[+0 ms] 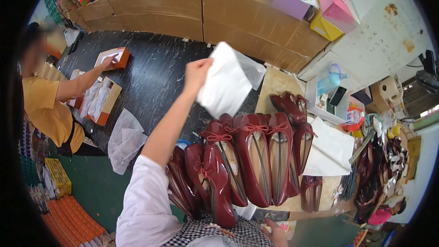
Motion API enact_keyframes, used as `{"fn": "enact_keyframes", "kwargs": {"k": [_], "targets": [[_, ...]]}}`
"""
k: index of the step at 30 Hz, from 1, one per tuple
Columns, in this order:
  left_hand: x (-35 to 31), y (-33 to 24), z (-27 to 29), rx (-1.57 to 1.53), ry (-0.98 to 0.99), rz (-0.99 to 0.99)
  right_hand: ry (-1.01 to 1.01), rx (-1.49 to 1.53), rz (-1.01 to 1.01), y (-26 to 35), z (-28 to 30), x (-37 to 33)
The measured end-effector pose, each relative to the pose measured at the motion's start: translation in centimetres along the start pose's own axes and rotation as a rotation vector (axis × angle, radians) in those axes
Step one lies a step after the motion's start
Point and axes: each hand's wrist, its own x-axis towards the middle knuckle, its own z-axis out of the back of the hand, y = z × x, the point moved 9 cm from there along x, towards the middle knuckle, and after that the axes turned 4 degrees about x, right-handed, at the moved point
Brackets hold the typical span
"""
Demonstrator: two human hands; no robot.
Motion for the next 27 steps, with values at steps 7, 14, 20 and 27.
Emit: {"fn": "enact_keyframes", "kwargs": {"k": [7, 14, 20, 27], "targets": [[-10.1, -4.7, 20.8, -0.133, -0.235, 0.120, 0.120, -0.090, -0.054, 3.1, 1.5, 1.8], [-24.8, -7.0, 23.3, -0.056, -0.237, 0.170, 0.198, 0.011, 0.033, 9.7, 0.7, 1.5], [-32.6, -6.4, 23.7, -0.163, -0.299, 0.231, 0.221, -0.017, 0.145, 9.9, 0.6, -0.3], [-38.6, -10.4, 26.0, -0.122, -0.433, 0.114, 0.312, -0.062, 0.089, 10.6, 1.0, -2.5]]}}
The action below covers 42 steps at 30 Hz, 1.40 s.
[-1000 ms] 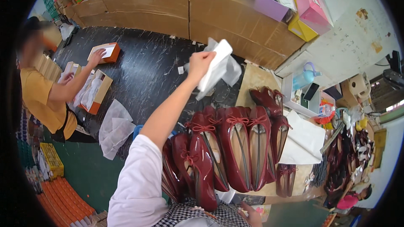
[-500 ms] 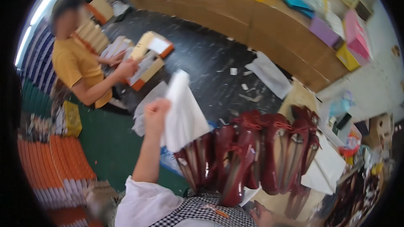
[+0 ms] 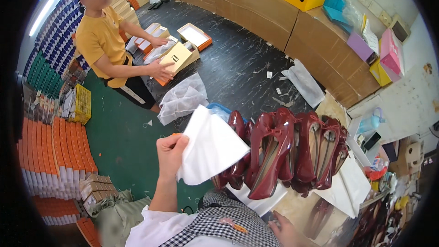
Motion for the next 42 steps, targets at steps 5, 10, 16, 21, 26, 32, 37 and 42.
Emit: {"fn": "enact_keyframes", "kwargs": {"k": [5, 10, 16, 21, 26, 32, 37, 42], "targets": [[-4.5, -1.1, 2.0, 0.025, -0.065, -0.030, -0.028, -0.027, 0.173, -1.5, 0.5, -1.6], [-9.6, -0.1, -0.3, 0.038, 0.005, 0.034, -0.089, -0.180, 0.552, -2.1, -0.2, -1.0], [-16.7, 3.5, -6.2, 0.078, 0.180, 0.114, 0.248, 0.318, 0.706, 7.1, -3.9, -1.8], [-18.8, 5.6, -6.1, 0.056, 0.258, 0.168, 0.145, 0.140, 0.808, 10.8, -7.5, -1.2], [-17.0, 6.4, -3.0, 0.032, 0.312, 0.249, 0.048, 0.156, 0.843, 13.5, -9.5, -1.0], [-12.2, 6.7, 3.0, -0.031, 0.185, 0.219, -0.234, -0.031, 0.938, 15.2, -10.4, -0.5], [-7.5, 2.5, 7.6, 0.319, 0.061, -0.106, -0.732, -0.556, 0.867, 17.5, -7.3, -2.7], [-5.6, -1.3, 3.8, 0.476, 0.252, -0.364, -0.933, -0.783, 0.430, 15.8, -3.6, 0.9]]}}
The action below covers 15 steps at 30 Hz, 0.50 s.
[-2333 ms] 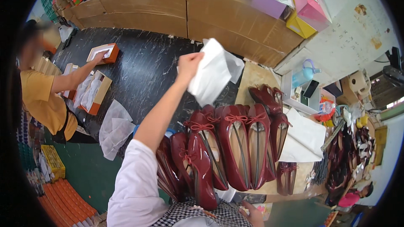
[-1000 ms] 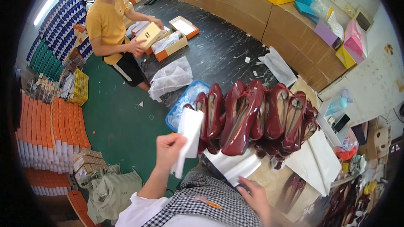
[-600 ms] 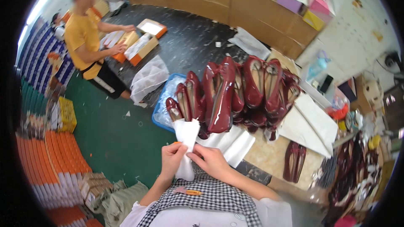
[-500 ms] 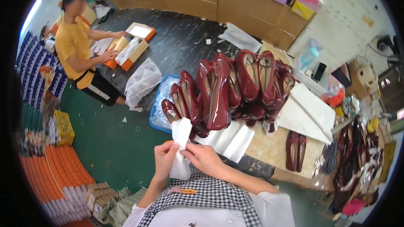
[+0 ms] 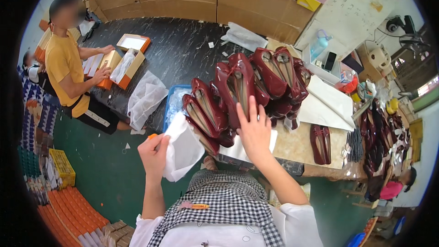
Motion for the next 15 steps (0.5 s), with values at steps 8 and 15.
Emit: {"fn": "enact_keyframes", "kwargs": {"k": [8, 15], "targets": [[3.9, 3.0, -4.5, 0.170, 0.114, -0.173, 0.165, 0.771, 0.066, -3.3, 7.0, -3.3], [-0.1, -0.3, -7.7, -0.013, 0.318, -0.229, 0.507, 0.830, 0.204, 2.8, 3.4, -6.2]]}}
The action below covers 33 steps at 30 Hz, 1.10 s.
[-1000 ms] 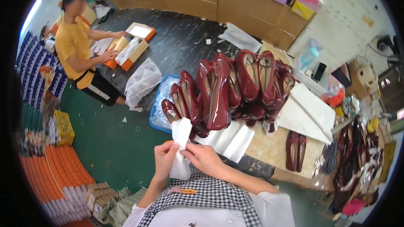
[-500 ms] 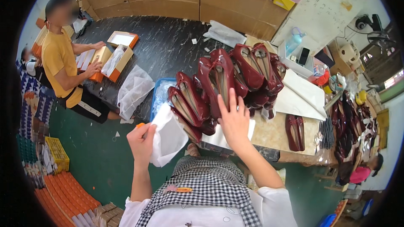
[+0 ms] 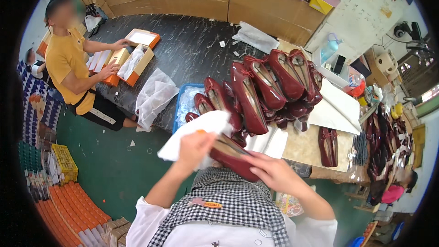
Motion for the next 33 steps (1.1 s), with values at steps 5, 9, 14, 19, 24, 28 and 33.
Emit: {"fn": "enact_keyframes", "kwargs": {"k": [5, 9, 14, 19, 24, 28, 33], "targets": [[-1.7, -0.8, 2.4, -0.250, -0.103, 0.205, -0.093, 1.150, -0.397, -4.7, -7.5, 9.3], [-0.1, 2.8, 8.9, -0.296, -0.423, 0.349, -0.307, 1.190, 0.021, -1.5, -3.3, 27.1], [-3.0, 8.1, 13.6, -0.318, -0.716, 0.514, 0.017, 0.889, 0.226, 2.7, -7.4, 27.2], [-3.2, 9.2, 6.0, -0.547, -0.458, 0.562, 0.102, 0.710, 0.022, 1.3, -10.0, 18.6], [-1.9, 5.9, 0.1, -0.572, -0.159, 0.517, -0.074, 0.734, -0.079, -3.9, -6.6, 11.3], [-2.9, 6.0, -3.0, -0.513, 0.131, 0.595, -0.164, 0.450, -0.223, -12.2, -5.3, 3.2], [-4.6, 2.0, -9.7, -0.465, 0.365, 0.499, -0.495, 0.052, -0.509, -28.5, 0.8, -6.7]]}}
